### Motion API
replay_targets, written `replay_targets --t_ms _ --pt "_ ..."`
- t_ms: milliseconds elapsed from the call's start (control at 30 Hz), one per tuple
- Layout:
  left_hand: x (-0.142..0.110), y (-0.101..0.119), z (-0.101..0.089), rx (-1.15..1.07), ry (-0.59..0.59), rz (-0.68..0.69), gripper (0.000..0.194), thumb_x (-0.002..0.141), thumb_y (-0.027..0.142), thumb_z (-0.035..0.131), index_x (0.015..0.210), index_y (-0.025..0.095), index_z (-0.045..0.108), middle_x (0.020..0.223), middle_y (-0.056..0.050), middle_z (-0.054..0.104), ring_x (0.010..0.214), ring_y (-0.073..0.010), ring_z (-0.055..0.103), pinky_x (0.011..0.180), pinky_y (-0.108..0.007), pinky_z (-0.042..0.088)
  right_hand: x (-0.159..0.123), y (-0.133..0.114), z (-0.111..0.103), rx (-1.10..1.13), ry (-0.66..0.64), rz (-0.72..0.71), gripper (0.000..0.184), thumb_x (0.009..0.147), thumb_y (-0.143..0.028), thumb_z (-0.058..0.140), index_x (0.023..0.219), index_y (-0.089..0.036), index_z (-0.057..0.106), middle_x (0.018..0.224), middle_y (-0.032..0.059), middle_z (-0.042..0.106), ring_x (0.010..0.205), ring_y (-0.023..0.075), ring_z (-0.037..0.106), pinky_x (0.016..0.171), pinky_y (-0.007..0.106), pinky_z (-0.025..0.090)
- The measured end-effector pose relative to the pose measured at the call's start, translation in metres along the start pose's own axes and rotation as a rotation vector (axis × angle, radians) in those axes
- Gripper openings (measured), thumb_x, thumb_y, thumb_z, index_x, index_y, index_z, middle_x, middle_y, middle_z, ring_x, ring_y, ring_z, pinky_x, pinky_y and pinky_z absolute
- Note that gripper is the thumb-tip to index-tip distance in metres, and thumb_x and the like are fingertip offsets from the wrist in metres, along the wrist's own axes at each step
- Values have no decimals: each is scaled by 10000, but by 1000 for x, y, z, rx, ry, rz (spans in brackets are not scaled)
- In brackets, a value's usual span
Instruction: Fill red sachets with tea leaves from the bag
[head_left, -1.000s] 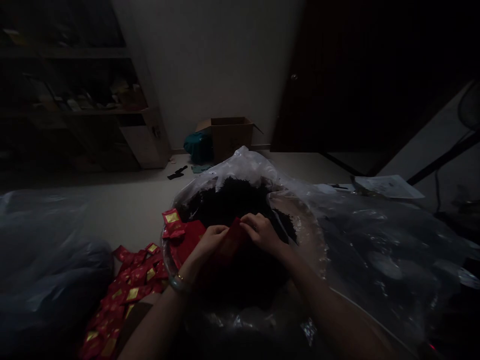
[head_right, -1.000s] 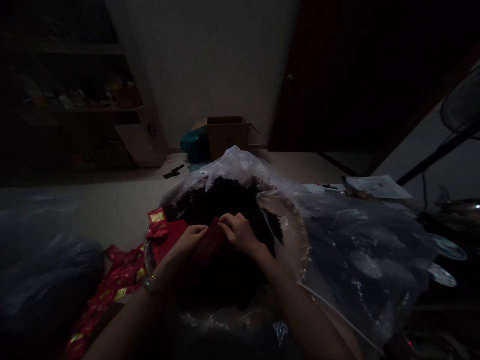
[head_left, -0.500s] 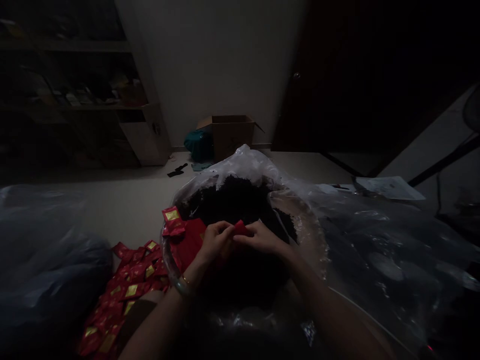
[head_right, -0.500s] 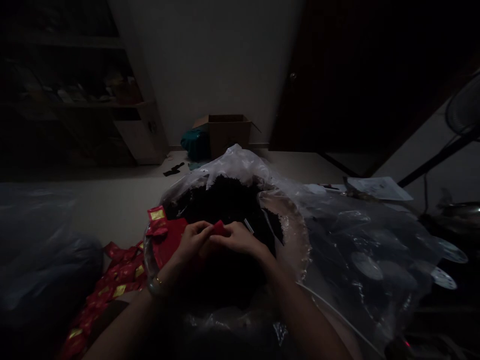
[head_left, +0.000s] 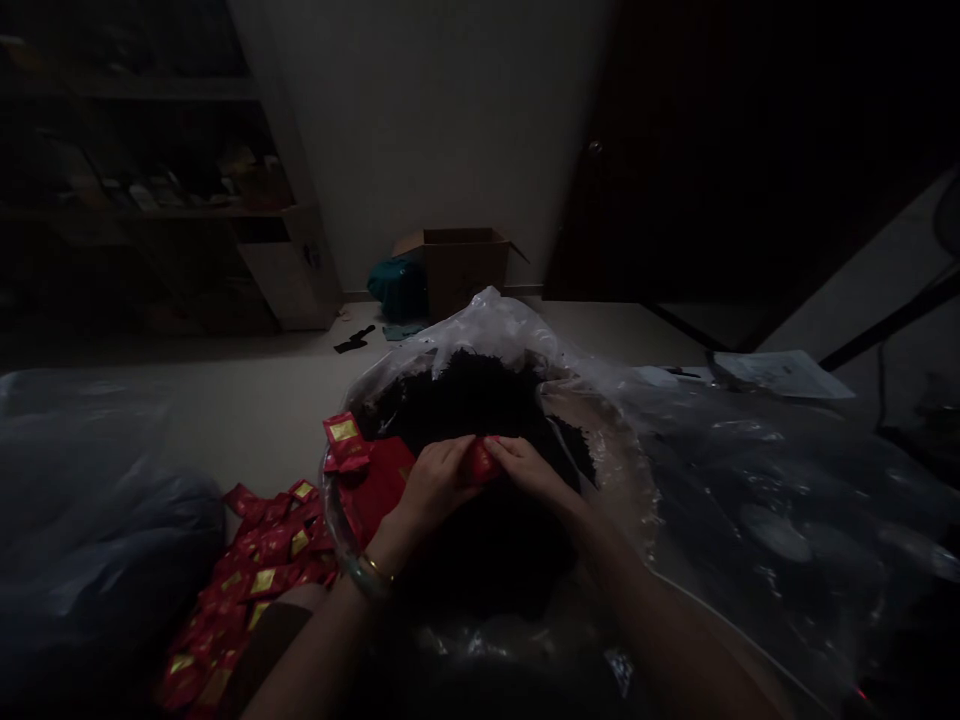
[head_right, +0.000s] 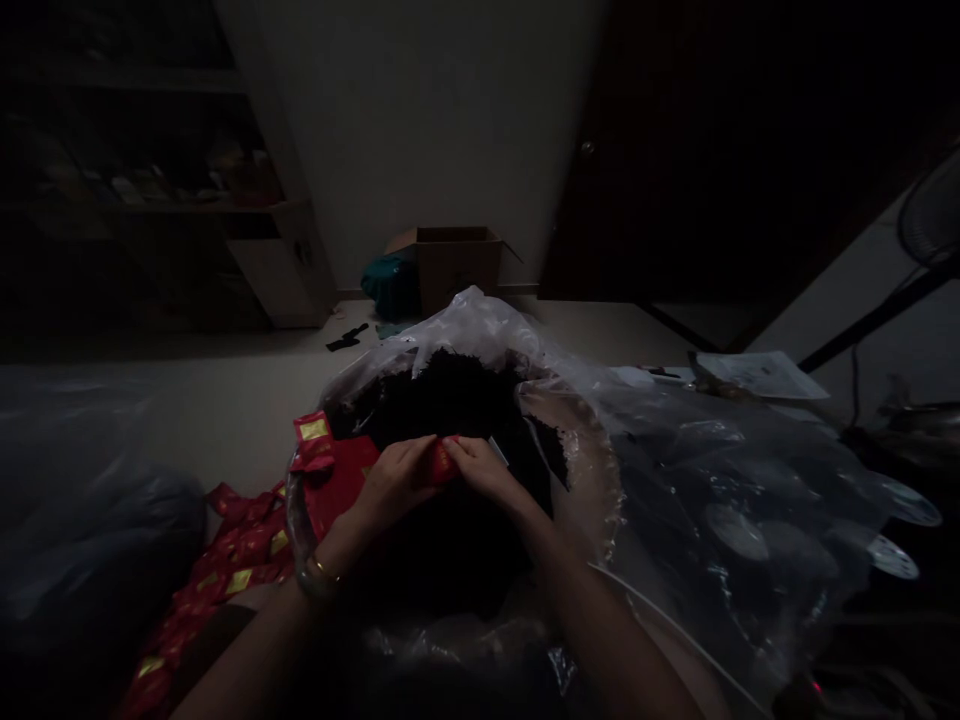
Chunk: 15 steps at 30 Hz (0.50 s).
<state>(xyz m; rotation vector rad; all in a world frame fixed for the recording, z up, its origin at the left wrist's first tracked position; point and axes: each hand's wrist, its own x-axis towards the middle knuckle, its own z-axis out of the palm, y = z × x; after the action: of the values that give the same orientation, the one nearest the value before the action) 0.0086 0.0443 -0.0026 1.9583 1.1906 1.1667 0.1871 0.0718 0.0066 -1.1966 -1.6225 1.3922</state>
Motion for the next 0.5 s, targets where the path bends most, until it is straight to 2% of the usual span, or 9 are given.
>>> replay_targets --t_ms 133,333,400,500 --pt "-4 -14 13 0 60 46 383 700 197 719 1077 203 654 1095 -112 687 1024 -267 630 974 -404 464 -3 0 2 71 -109 24 374 791 -523 588 759 -152 629 715 -8 617 688 134 539 690 271 418" --pt "-13 -23 25 391 73 330 434 772 165 620 1197 160 535 1107 -106 674 995 -231 643 889 -400 530 -3 0 4 106 -83 91 459 698 -605 646 724 -148 613 696 -6 605 668 130 518 684 269 408" --pt "-16 -17 26 527 125 338 450 764 204 642 1198 153 538 1096 -117 679 1005 -258 633 882 -423 523 -4 -2 3 96 -96 113 502 688 -649 625 716 -148 606 671 -16 580 641 120 486 659 263 385" --pt "-22 -2 27 707 197 254 460 736 266 683 1167 143 577 1043 -125 703 990 -318 612 812 -462 503 -8 -10 0 89 -142 124 572 678 -719 573 692 -148 591 637 -28 544 602 106 431 626 259 350"
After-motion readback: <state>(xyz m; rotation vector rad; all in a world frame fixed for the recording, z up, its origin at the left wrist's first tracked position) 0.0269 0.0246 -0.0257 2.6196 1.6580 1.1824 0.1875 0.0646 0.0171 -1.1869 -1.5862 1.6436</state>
